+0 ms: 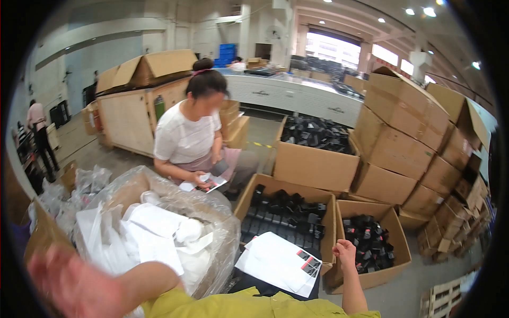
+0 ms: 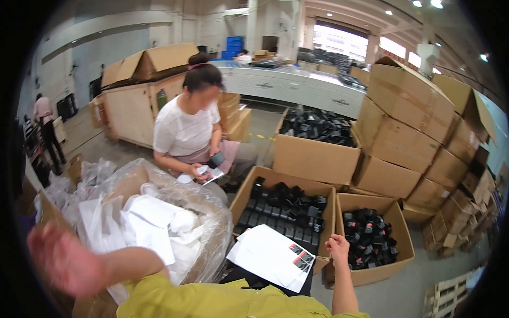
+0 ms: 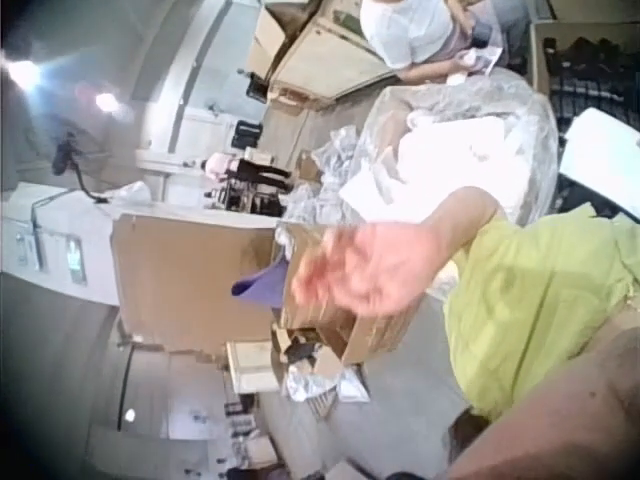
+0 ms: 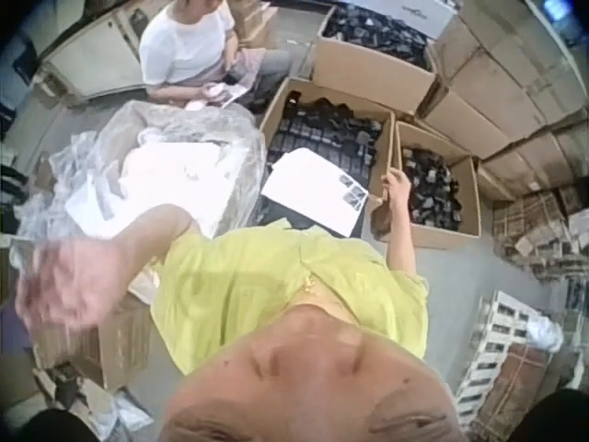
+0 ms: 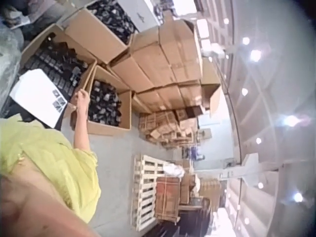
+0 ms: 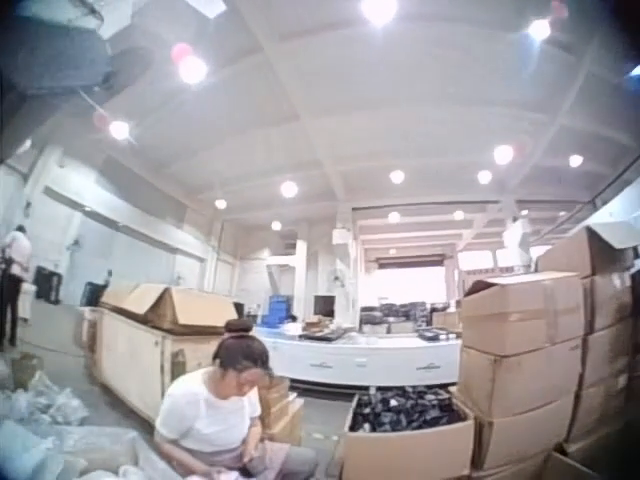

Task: Peeling labels from a sheet and applying them to small black plastic components in a warehouse environment.

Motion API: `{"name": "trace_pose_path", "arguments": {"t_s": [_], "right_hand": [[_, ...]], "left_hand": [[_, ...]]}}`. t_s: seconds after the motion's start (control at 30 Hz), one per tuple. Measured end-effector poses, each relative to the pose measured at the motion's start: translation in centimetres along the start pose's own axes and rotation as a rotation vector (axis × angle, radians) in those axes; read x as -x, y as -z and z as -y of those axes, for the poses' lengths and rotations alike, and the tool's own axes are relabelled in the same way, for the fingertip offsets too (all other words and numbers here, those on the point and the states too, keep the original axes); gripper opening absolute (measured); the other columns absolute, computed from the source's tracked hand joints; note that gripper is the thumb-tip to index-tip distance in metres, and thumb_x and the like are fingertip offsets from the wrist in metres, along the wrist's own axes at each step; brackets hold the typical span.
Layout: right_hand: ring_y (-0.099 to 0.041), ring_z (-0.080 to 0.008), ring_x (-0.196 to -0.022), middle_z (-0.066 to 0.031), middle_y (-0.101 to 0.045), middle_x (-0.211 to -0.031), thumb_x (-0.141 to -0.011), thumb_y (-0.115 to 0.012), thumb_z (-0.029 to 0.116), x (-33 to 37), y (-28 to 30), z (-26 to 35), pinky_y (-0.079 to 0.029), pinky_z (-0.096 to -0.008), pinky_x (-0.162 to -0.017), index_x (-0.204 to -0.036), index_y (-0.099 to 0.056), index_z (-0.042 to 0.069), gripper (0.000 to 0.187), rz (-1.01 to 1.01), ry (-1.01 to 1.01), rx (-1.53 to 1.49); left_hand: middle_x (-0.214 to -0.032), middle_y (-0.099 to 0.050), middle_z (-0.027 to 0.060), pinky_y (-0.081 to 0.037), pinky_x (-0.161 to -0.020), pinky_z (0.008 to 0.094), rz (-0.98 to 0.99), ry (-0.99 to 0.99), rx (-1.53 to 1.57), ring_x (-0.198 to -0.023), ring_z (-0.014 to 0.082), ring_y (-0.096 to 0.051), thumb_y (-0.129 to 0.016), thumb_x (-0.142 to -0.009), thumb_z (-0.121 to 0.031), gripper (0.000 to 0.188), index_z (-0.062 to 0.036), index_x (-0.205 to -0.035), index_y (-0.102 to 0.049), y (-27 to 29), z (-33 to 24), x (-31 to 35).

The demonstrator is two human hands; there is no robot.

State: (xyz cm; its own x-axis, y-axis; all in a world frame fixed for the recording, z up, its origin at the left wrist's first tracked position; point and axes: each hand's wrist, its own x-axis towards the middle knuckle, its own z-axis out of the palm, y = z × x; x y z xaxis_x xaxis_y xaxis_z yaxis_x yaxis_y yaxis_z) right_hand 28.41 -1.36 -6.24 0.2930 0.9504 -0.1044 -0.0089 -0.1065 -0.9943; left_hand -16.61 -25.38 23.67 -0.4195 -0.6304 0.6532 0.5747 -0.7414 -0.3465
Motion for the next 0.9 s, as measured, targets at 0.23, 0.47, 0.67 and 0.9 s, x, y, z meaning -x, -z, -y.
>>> {"name": "trace_pose_path", "arguments": {"t_s": [0.23, 0.47, 0.67, 0.9], "right_hand": [[-0.053, -0.0101, -0.061, -0.0056, -0.057, -0.068, -0.073, -0.061, 0.01, -0.3, -5.9, 0.2, -0.044, -0.0243, -0.058, -0.095, -0.057, 0.001, 0.024, 0.334, 0.348, 0.414], [-0.059, -0.0219, -0.079, -0.0103, -0.06, -0.087, -0.069, -0.066, 0.011, 0.9, -7.8, 2.1, -0.047, -0.0297, -0.071, -0.098, -0.056, 0.004, 0.032, 0.366, 0.41, 0.732], [-0.049, -0.0249, -0.098, -0.0104, -0.057, -0.096, -0.064, -0.07, 0.022, -1.0, -9.6, -0.1, -0.04, -0.0326, -0.08, -0.111, -0.051, 0.002, 0.054, 0.445, 0.275, 1.066], [-0.054, -0.014, -0.073, -0.0033, -0.059, -0.075, -0.07, -0.062, 0.002, -1.2, -8.7, -0.4, -0.044, -0.0274, -0.069, -0.1, -0.053, 0.0, 0.031, 0.752, 0.129, 0.403]], "left_hand": [[-0.107, -0.053, 0.0119, -0.047, -0.073, 0.0237, 0.591, 0.976, 0.069, -0.088, 0.016, -0.057, -0.044, -0.076, 0.009, 0.038, 0.0012, -0.113, -0.042, -8.1, 7.4, 18.7], [-0.099, -0.053, 0.0089, -0.045, -0.069, 0.027, 1.474, 1.346, 0.122, -0.082, 0.0175, -0.056, -0.054, -0.076, -0.003, 0.026, -0.0019, -0.102, -0.051, -6.4, 5.8, 33.3], [-0.103, -0.052, 0.013, -0.045, -0.073, 0.0335, 1.82, 1.404, 0.011, -0.083, 0.0254, -0.055, -0.055, -0.076, -0.009, 0.025, -0.0023, -0.099, -0.051, -1.5, 3.7, 39.8], [-0.121, -0.042, 0.0157, -0.04, -0.087, 0.036, 1.927, 1.036, -0.025, -0.107, 0.0321, -0.045, -0.066, -0.071, -0.019, 0.051, -0.0051, -0.114, -0.042, -1.1, 3.1, 40.3]]}}
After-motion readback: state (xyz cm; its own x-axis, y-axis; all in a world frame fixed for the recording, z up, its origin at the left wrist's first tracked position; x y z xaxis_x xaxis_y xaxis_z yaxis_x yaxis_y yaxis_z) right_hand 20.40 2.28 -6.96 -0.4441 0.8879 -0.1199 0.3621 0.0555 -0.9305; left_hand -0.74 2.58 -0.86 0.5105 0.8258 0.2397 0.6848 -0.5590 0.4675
